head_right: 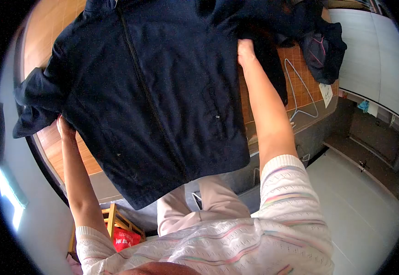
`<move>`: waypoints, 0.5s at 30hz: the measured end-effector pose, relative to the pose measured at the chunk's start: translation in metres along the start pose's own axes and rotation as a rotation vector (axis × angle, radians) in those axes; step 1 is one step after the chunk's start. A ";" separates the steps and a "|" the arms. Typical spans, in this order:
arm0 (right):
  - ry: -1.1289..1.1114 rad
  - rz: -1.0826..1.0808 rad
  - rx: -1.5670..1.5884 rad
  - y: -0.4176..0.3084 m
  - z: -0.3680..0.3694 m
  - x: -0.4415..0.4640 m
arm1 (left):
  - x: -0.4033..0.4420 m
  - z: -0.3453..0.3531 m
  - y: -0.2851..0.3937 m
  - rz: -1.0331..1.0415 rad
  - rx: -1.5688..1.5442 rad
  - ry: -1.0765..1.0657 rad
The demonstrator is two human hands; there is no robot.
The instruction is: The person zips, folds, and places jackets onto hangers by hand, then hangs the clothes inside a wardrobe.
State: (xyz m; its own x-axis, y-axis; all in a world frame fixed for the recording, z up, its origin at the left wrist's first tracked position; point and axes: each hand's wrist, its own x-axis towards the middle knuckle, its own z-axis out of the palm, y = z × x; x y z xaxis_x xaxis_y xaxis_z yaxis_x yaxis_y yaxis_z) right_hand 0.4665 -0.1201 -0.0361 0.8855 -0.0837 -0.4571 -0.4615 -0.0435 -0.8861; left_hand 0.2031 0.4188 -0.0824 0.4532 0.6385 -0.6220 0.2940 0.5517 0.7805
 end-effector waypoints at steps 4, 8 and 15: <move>0.088 -0.018 -0.021 0.008 -0.002 0.007 | 0.010 -0.007 -0.003 -0.015 -0.025 -0.064; 0.111 0.033 -0.040 0.016 -0.008 0.013 | 0.010 -0.006 -0.003 -0.035 -0.032 -0.029; 0.114 0.087 -0.032 0.019 -0.011 0.015 | 0.007 -0.006 -0.004 0.138 0.160 -0.089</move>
State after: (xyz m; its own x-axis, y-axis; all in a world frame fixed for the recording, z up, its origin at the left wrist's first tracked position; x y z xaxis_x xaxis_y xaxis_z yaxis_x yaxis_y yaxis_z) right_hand 0.4703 -0.1332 -0.0591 0.8310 -0.2006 -0.5189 -0.5395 -0.0630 -0.8396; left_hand 0.1998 0.4243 -0.0897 0.5688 0.6482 -0.5062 0.3504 0.3659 0.8622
